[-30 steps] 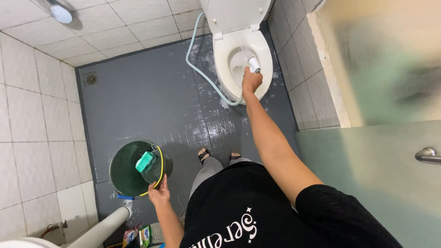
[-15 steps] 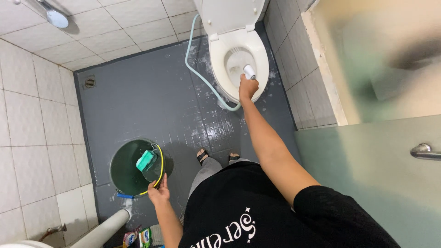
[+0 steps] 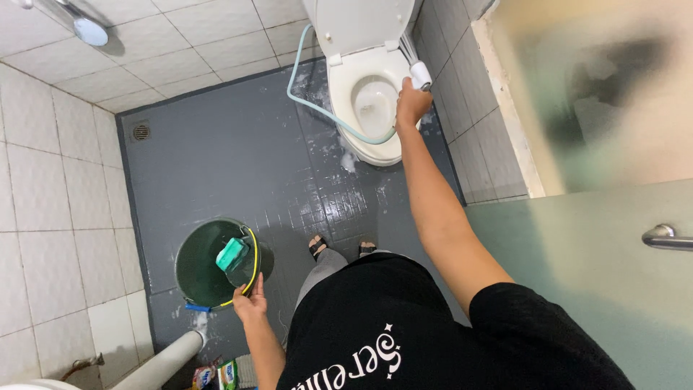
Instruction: Cleaning a toilet bowl and exterior surfaces using a brush, cloth, and water spray.
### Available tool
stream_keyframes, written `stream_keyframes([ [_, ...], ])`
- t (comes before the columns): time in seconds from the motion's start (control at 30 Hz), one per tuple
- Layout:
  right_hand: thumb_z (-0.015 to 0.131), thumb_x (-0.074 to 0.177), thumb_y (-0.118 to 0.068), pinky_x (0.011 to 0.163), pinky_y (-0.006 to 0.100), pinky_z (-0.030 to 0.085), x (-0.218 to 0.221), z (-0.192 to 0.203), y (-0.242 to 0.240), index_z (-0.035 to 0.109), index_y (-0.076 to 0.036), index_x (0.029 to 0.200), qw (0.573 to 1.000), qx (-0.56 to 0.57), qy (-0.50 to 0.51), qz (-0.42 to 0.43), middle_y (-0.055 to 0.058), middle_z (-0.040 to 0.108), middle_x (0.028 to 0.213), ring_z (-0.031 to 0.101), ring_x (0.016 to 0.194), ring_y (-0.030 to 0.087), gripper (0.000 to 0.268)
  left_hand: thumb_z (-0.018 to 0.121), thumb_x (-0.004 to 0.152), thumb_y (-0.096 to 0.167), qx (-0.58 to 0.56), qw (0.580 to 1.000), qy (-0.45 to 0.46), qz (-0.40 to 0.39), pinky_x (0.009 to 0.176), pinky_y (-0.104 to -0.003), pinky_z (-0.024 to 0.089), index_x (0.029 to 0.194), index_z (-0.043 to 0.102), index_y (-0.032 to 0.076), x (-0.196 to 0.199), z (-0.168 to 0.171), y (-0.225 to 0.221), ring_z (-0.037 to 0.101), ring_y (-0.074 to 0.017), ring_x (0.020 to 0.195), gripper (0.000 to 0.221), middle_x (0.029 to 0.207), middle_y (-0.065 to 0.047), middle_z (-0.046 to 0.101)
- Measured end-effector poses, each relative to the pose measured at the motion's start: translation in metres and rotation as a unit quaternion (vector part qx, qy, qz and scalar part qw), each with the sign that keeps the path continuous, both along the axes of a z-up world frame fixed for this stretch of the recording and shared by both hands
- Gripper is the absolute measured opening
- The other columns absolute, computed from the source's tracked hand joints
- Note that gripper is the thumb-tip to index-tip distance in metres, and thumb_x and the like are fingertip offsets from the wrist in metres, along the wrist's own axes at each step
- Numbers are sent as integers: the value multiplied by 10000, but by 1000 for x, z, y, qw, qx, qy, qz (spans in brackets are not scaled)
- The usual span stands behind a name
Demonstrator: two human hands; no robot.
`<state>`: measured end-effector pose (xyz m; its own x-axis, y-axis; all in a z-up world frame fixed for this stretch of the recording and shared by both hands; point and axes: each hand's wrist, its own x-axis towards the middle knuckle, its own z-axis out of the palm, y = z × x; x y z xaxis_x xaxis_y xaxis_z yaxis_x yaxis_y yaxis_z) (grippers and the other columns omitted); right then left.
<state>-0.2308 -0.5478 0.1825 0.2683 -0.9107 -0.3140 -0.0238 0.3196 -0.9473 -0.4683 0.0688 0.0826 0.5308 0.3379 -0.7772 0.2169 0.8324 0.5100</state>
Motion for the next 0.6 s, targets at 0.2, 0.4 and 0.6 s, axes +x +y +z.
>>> stream_keyframes([
  [0.2,734,843,-139,343,288,361,-14,4,-13,607,-15,695,996,28,76,-40,46,585,541,525,393,113,231,446,910,-6,3,999,22,23,997,-582,591,1204,476,-128,8,6,-6,673,-464,1131,320,1242,-278,593],
  [0.4,728,875,-191,321,288,362,-44,-6,-16,566,-35,628,991,74,90,-62,35,570,509,512,368,111,335,436,921,-10,14,1000,12,8,985,-576,573,1191,461,-142,10,11,-9,667,-466,1130,301,1237,-276,583],
  [0.6,721,887,-184,326,304,366,-71,-58,-15,583,-40,624,988,83,105,-77,43,572,514,506,369,115,330,427,926,0,7,1000,16,17,1002,-561,591,1241,471,-135,7,18,-13,678,-464,1141,345,1256,-298,602],
])
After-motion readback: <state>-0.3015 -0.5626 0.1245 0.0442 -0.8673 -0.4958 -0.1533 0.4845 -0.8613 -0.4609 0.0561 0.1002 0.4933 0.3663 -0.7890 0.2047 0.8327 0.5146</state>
